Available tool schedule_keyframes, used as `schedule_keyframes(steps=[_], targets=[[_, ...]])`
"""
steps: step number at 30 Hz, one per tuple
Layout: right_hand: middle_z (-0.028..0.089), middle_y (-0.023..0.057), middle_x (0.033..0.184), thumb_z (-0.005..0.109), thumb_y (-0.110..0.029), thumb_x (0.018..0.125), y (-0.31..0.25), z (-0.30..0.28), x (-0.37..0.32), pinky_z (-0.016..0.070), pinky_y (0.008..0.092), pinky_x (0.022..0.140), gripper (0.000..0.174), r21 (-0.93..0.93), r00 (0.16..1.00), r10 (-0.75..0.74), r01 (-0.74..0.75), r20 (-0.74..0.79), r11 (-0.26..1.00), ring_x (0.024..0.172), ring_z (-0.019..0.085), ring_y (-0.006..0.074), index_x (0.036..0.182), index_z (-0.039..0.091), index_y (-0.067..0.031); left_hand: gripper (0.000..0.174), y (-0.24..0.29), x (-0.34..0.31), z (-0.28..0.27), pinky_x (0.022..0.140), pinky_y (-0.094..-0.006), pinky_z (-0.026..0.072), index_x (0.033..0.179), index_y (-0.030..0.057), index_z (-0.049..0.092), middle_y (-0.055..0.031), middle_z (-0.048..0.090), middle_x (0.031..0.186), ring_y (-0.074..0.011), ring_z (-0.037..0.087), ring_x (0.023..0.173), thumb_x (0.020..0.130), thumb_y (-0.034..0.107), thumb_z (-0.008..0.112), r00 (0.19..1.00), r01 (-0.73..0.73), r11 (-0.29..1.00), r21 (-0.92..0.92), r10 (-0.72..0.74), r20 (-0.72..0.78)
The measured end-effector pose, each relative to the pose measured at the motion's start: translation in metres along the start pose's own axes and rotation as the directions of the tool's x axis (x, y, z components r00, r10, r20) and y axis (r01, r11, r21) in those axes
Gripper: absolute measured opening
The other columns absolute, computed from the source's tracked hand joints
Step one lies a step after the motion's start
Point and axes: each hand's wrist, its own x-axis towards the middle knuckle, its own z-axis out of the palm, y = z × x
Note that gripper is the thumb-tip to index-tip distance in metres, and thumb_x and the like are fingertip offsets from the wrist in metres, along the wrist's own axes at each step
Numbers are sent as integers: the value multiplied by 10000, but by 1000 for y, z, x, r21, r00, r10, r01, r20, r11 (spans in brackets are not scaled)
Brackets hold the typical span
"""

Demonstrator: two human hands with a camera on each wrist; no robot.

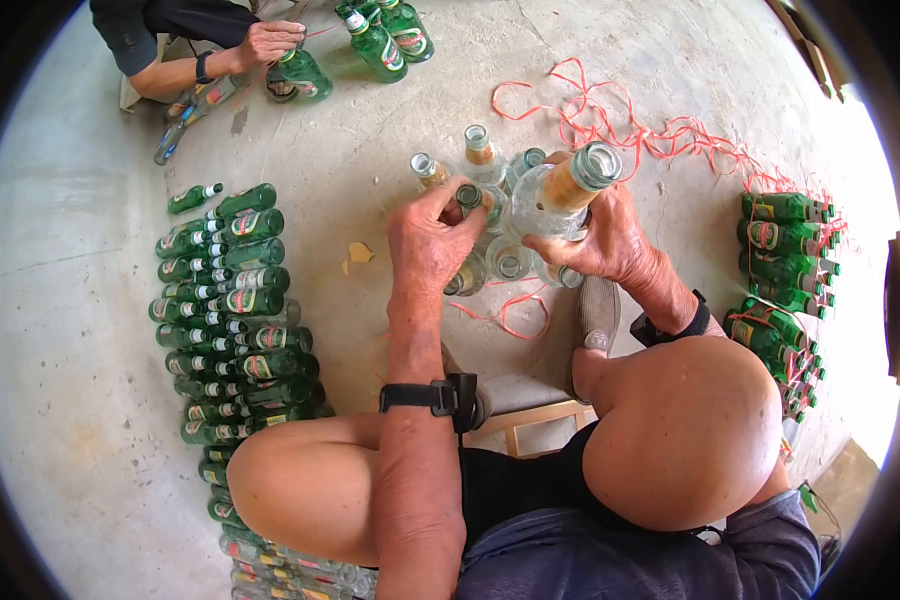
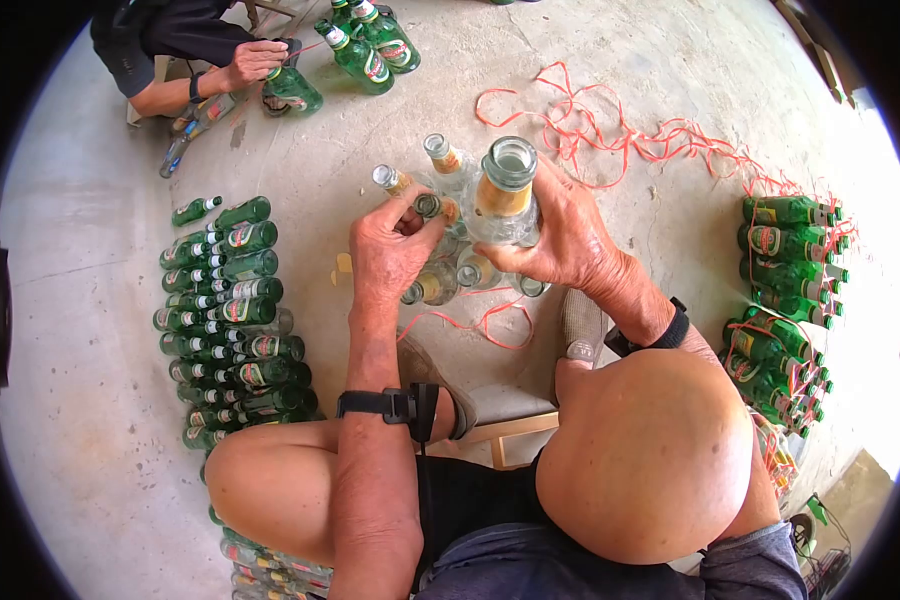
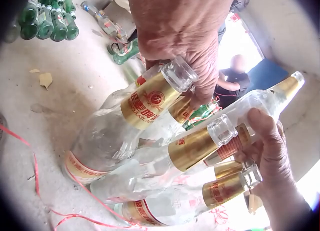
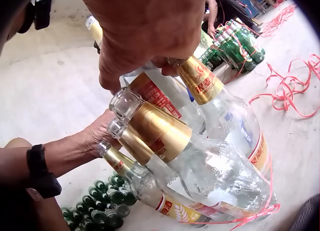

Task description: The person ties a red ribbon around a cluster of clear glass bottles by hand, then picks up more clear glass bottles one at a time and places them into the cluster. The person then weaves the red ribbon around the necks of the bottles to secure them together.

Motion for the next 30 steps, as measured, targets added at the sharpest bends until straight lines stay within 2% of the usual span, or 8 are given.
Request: schedule_keyframes(steps=[4, 7, 10, 12, 15, 18, 21, 30], targets=[[681, 149, 1114, 933, -297, 692, 1, 1, -1, 586, 437, 900, 727, -16, 1000, -2, 2, 8, 1000, 1016, 724, 358, 1293, 614, -43, 306, 0, 0, 0, 585, -250, 460, 1115, 60, 790, 25, 585, 648, -32, 500, 626, 814, 22, 834, 1000, -12, 1000, -8, 12, -13], [678, 142, 1127, 929, -287, 692, -1, 1, 2, 590, 429, 892, 722, -12, 998, -58, 58, -27, 998, 1013, 727, 348, 1295, 615, -46, 299, 1, -1, 0, 582, -251, 454, 1112, 56, 787, 28, 570, 643, -31, 493, 628, 820, 10, 831, 1000, -10, 1000, -9, 9, -14], [676, 133, 1138, 924, -273, 690, 1, 2, 0, 592, 419, 880, 712, 24, 1000, -11, 11, -5, 1000, 1003, 730, 342, 1292, 616, -50, 301, 1, 0, 0, 580, -248, 449, 1113, 60, 786, 34, 558, 640, -29, 489, 630, 820, 4, 831, 1000, -15, 1000, 6, 15, -8], [674, 130, 1133, 921, -268, 691, 1, 2, 1, 597, 413, 869, 702, 38, 999, -35, 35, -20, 999, 999, 731, 341, 1287, 618, -53, 303, 1, 0, -1, 581, -246, 449, 1114, 63, 785, 37, 553, 638, -29, 489, 630, 820, 3, 832, 1000, -12, 1000, 12, 12, 0], [673, 129, 1127, 917, -265, 690, 4, 2, -1, 603, 408, 855, 691, 65, 1000, -24, 24, 0, 998, 995, 733, 341, 1279, 624, -55, 282, -5, 1, 2, 572, -307, 492, 1060, 109, 794, -55, 634, 623, -120, 587, 550, 789, 108, 869, 999, -19, 1000, -1, 19, -42], [672, 128, 1121, 916, -264, 689, 2, 3, -1, 607, 401, 843, 682, 95, 1000, -27, 28, -9, 995, 994, 733, 340, 1273, 631, -56, 289, -5, 1, 1, 574, -307, 494, 1063, 109, 797, -55, 636, 624, -122, 591, 551, 783, 108, 871, 1000, -4, 1000, 14, 4, -31], [672, 125, 1121, 917, -263, 687, 3, 3, -1, 608, 398, 842, 679, 94, 1000, -26, 27, -11, 995, 993, 733, 338, 1270, 635, -57, 297, -2, 0, 1, 591, -240, 454, 1110, 65, 783, 37, 566, 645, -25, 490, 632, 821, 14, 832, 1000, -3, 1000, 3, 3, -11], [673, 130, 1106, 921, -262, 683, 4, -1, 5, 603, 403, 846, 663, 87, 999, -44, 43, 8, 995, 981, 729, 342, 1249, 646, -49, 283, 2, 0, 3, 587, -242, 457, 1093, 73, 786, 37, 570, 642, -26, 500, 624, 819, 31, 841, 1000, -7, 1000, 6, 7, -6]])
